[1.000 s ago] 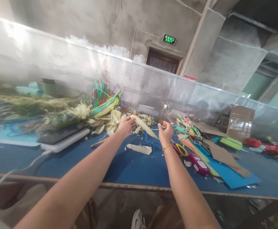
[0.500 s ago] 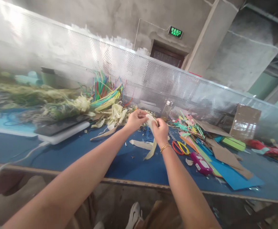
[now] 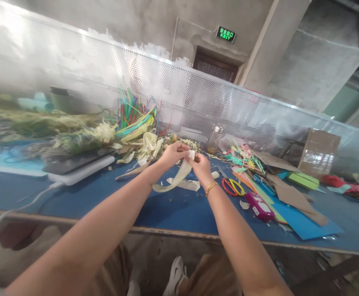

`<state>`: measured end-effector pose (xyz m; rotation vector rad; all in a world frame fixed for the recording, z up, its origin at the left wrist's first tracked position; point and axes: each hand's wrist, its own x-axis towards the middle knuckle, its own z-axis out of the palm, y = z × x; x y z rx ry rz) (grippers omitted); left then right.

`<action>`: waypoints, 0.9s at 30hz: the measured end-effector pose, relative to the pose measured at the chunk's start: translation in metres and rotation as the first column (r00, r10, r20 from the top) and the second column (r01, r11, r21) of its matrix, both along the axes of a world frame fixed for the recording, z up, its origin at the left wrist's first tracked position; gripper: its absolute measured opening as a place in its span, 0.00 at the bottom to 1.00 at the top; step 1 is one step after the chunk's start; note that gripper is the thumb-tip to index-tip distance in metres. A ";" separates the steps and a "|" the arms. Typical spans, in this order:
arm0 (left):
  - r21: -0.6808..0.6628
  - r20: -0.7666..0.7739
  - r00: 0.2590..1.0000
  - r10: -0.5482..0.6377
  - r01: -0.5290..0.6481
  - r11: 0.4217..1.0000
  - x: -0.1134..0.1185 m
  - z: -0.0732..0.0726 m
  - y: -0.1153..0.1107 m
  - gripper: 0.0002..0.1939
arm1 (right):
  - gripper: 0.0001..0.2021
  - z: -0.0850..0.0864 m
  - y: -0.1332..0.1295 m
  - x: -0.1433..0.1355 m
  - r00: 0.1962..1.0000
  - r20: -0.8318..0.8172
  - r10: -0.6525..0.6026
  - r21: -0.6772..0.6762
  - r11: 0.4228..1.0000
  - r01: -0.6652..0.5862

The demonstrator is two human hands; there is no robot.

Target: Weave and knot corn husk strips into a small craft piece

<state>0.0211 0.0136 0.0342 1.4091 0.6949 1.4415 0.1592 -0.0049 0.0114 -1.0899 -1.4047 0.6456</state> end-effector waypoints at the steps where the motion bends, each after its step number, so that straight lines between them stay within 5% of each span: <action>1: 0.031 -0.055 0.998 -0.002 0.004 1.000 0.000 -0.001 0.000 0.09 | 0.11 -0.001 0.001 0.001 0.999 0.030 -0.034 0.034 0.999 0.033; 5: 0.050 -0.131 0.991 -0.019 0.025 0.998 -0.001 -0.002 0.002 0.10 | 0.11 -0.001 0.006 0.007 0.999 0.008 -0.044 0.038 0.998 0.044; 14: -0.049 -0.021 1.000 -0.014 0.013 0.999 0.000 -0.006 0.007 0.07 | 0.12 -0.008 0.013 0.010 1.000 -0.023 0.020 -0.095 0.995 -0.022; 21: 0.089 -0.195 0.981 -0.006 0.023 0.996 -0.002 -0.006 0.006 0.05 | 0.09 0.000 0.010 0.012 0.996 0.053 -0.072 0.127 0.990 0.065; 27: 0.080 -0.309 0.951 -0.033 0.060 0.995 -0.001 -0.014 0.009 0.07 | 0.08 0.005 0.005 0.008 0.992 -0.126 -0.024 0.006 1.000 0.025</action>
